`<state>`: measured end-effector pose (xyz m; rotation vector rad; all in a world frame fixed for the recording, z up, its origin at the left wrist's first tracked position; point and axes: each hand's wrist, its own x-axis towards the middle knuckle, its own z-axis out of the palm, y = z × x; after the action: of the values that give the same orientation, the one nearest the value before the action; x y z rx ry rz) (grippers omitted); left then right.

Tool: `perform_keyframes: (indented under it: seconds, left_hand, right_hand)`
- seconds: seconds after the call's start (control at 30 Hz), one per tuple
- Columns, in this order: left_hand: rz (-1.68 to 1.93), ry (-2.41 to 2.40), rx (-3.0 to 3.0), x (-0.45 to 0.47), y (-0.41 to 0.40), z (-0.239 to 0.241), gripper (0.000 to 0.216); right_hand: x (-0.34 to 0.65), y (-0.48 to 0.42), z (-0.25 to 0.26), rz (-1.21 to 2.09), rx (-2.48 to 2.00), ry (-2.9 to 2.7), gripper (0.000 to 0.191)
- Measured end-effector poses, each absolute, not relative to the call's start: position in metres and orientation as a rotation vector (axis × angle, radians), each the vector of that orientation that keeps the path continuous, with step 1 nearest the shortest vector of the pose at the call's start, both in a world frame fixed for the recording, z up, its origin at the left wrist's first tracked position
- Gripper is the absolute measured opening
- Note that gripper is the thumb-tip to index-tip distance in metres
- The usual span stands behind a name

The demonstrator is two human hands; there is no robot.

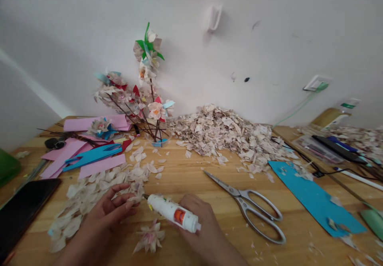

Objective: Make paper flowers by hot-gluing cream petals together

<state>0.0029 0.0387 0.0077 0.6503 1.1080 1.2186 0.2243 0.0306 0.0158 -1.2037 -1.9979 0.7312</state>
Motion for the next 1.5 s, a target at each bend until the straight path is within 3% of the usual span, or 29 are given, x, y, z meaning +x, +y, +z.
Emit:
perform_keyframes:
  seconds: [0.9,1.5]
  left_hand:
    - [1.191,1.073,0.557,0.0037,0.0375,0.0044,0.048]
    - [1.169,1.062,0.435,0.0055,0.0374,0.0089,0.036]
  right_hand:
    - [0.2254,0.0302,0.012,0.627,-1.166,-2.104,0.019]
    - [0.2261,0.0333,0.0149,0.599,-1.207,-2.106,0.02]
